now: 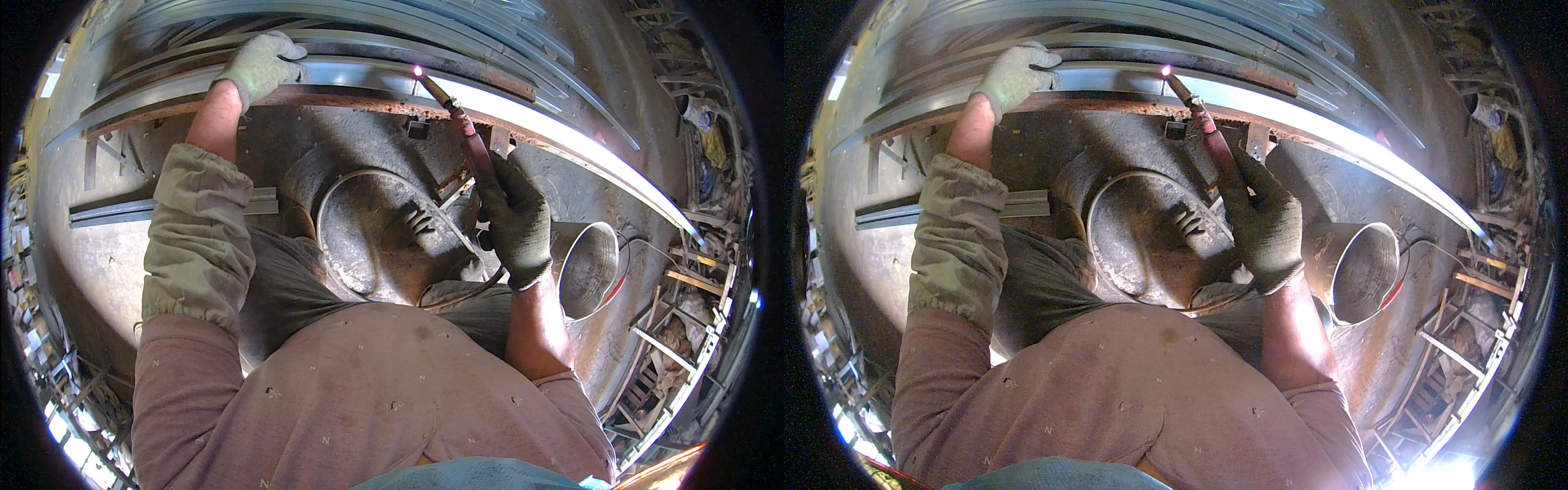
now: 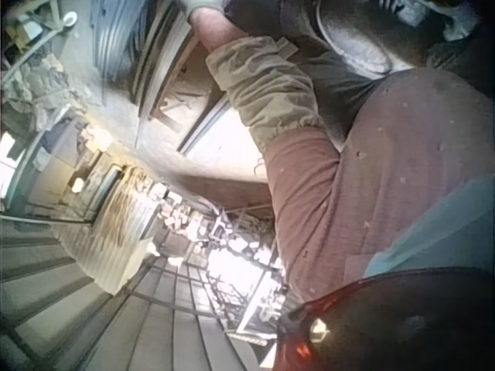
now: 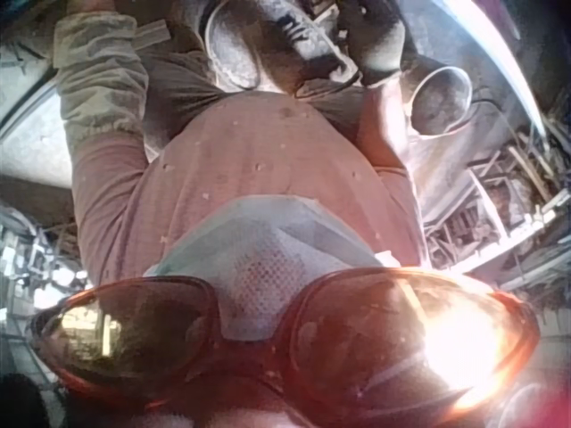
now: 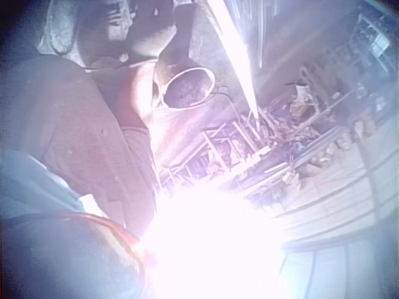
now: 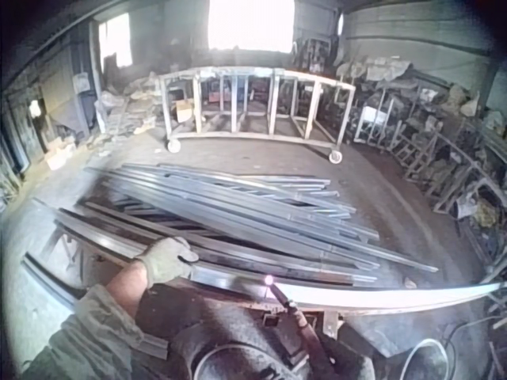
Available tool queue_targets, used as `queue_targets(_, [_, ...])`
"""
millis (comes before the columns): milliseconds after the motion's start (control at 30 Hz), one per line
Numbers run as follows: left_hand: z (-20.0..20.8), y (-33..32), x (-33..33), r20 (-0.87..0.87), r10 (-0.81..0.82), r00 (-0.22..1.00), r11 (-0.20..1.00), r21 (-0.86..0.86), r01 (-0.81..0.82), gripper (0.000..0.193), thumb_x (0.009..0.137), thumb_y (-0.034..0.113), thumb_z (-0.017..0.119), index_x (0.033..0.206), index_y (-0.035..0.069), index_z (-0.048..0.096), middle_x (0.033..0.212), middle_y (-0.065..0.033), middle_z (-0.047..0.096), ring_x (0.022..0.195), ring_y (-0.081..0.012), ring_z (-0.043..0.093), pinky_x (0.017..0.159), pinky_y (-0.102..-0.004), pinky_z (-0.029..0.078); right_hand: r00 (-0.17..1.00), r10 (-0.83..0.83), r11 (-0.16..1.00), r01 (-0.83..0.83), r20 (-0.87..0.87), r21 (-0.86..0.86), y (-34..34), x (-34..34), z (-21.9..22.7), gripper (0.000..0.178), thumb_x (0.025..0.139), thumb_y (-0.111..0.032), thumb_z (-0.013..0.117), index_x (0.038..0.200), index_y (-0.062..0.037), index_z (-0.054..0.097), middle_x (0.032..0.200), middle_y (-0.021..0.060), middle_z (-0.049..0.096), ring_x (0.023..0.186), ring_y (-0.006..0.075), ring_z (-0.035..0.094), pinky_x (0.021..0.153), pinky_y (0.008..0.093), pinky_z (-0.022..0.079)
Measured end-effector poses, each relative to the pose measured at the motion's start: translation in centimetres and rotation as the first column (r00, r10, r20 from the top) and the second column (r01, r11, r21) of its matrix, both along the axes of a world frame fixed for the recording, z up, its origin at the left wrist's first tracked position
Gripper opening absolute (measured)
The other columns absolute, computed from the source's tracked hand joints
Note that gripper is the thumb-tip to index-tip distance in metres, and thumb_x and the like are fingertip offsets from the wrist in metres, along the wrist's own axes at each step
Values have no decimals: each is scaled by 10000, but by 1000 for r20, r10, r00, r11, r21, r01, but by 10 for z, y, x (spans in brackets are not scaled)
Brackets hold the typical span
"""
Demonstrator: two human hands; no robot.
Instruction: The person welds a long metal bar to a curved metal frame using a welding torch. They adjust the bar's position multiple times and continue welding along the seam, producing bright sparks.
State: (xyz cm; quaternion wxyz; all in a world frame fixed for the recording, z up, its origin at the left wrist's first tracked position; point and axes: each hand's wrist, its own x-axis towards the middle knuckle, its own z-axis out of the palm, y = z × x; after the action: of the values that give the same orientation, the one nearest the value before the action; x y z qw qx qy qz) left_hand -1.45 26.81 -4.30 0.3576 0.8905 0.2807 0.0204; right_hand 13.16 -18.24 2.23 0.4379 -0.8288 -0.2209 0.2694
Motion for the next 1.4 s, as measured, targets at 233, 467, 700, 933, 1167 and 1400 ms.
queue_targets(233, [5, -10, -2, 19, -3, 1000, 999, 50, 2, 447, 892, 132, 950, 1276, -39, 801, 1269, -81, 722, 1145, -229, 708, 986, -358, 570, 1000, 3, 1000, -3, -7, -6, 2, 1, 1, 389, 1123, -288, 756, 1438, -59, 770, 1039, 89, 836, 868, 60, 686, 754, 275, 574])
queue_targets(467, [-4, -5, -6, 72, 14, 997, 1000, 21, -15, 451, 879, 165, 970, 1273, 1, 825, 1195, -55, 750, 1136, -225, 721, 1033, -346, 555, 996, -45, 999, 45, -73, 4, 5, -3, 4, 373, 1129, -256, 750, 1456, -76, 764, 963, 14, 777, 754, 45, 610, 673, 263, 529])
queue_targets(700, [5, -11, -2, 26, 27, 999, 999, 17, -28, 544, 843, 186, 1001, 1319, 9, 807, 1304, -66, 771, 1184, -234, 738, 1060, -349, 568, 998, -36, 999, 34, -56, -29, 6, -2, 6, 364, 1131, -239, 746, 1453, -70, 765, 978, 22, 786, 758, 36, 603, 667, 262, 529])
queue_targets(933, [1, -11, -4, 47, 0, 999, 998, 66, -3, 519, 862, 277, 995, 1278, 32, 806, 1258, -106, 807, 1184, -260, 751, 1077, -393, 575, 995, -28, 999, 32, -95, 40, 6, -2, 4, 361, 1129, -252, 757, 1438, -65, 772, 992, -7, 783, 749, 35, 617, 653, 251, 516])
queue_targets(1167, [23, -43, -8, -47, 187, 981, 885, 441, -148, 618, 815, 380, 1018, 1271, 42, 774, 1289, -122, 798, 1186, -290, 756, 1056, -418, 587, 994, -17, 997, 25, -107, 74, 0, 4, -4, 390, 1127, -329, 755, 1426, -80, 771, 945, -15, 755, 702, 42, 618, 602, 250, 498])
queue_targets(1400, [37, -46, -13, -83, 203, 976, 843, 522, -130, 585, 810, 503, 996, 1188, 101, 800, 1143, -114, 817, 1093, -322, 777, 986, -458, 592, 983, -14, 997, 28, -184, 73, 3, 3, 3, 381, 1120, -333, 764, 1395, -69, 775, 937, -9, 762, 686, 52, 625, 585, 252, 479])
